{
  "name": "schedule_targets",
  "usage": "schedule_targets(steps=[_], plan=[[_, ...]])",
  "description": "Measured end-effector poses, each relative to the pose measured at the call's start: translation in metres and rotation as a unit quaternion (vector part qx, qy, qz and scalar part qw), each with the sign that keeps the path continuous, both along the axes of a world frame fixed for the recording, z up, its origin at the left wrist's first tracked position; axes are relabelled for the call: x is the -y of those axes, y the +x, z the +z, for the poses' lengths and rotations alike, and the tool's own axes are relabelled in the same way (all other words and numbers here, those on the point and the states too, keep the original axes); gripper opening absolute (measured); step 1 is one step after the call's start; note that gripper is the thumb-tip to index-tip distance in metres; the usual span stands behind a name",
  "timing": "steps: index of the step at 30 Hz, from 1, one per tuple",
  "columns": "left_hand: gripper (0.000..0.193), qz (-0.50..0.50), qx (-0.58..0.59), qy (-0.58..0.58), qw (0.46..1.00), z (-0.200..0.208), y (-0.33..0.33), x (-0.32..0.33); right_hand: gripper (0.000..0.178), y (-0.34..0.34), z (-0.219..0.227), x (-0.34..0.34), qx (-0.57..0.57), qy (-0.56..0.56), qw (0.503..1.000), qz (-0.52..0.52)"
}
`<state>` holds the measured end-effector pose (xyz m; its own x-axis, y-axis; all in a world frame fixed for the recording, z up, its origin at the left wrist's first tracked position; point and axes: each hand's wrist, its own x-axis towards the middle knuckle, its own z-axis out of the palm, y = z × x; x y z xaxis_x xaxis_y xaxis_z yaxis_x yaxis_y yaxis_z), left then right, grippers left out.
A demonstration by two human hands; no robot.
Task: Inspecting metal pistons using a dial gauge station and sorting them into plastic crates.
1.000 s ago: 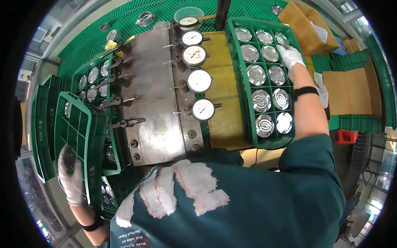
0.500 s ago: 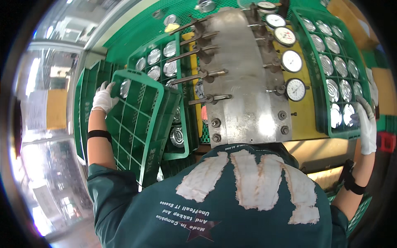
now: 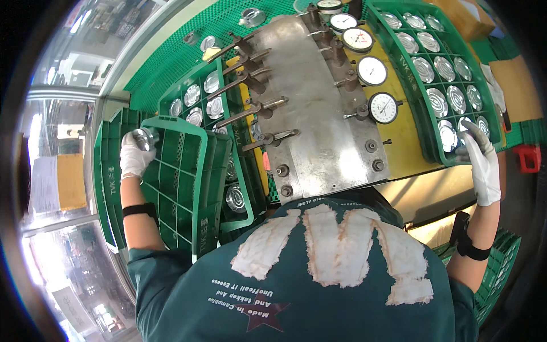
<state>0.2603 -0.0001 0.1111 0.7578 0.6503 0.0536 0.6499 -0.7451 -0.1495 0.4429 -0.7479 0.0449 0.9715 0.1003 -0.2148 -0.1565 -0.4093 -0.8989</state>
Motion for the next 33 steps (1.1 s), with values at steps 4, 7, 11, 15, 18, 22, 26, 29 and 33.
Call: schedule_targets(steps=[4, 7, 11, 15, 18, 22, 26, 29, 33], plan=[[0.085, -0.06, 0.164, -0.033, 0.984, 0.022, -0.027, 0.06, 0.038, 0.017, 0.007, -0.035, 0.013, 0.044, 0.998, 0.036], [0.088, -0.143, 0.218, -0.035, 0.965, 0.048, -0.029, 0.153, 0.039, 0.024, 0.023, -0.073, 0.015, 0.047, 0.993, 0.105], [0.086, -0.205, 0.247, -0.136, 0.937, 0.063, -0.023, 0.243, 0.04, 0.024, 0.037, -0.117, 0.014, 0.121, 0.974, 0.193], [0.078, -0.239, 0.188, -0.24, 0.922, 0.044, 0.007, 0.315, 0.036, 0.012, 0.044, -0.152, 0.013, 0.164, 0.952, 0.258], [0.085, -0.35, 0.2, -0.194, 0.894, -0.006, 0.032, 0.349, 0.032, 0.002, 0.05, -0.174, 0.011, 0.131, 0.933, 0.335], [0.087, -0.329, 0.083, -0.202, 0.919, -0.029, 0.058, 0.371, 0.033, -0.004, 0.043, -0.173, 0.039, 0.065, 0.922, 0.379], [0.087, -0.387, 0.165, -0.149, 0.895, -0.05, 0.07, 0.361, 0.045, -0.014, 0.03, -0.167, -0.098, 0.089, 0.908, 0.397], [0.085, -0.439, 0.188, -0.139, 0.868, -0.054, 0.072, 0.352, 0.069, -0.023, 0.029, -0.169, -0.285, 0.071, 0.86, 0.418], [0.086, -0.423, 0.218, -0.185, 0.86, -0.069, 0.084, 0.352, 0.08, -0.041, -0.017, -0.175, -0.078, 0.128, 0.887, 0.436]])
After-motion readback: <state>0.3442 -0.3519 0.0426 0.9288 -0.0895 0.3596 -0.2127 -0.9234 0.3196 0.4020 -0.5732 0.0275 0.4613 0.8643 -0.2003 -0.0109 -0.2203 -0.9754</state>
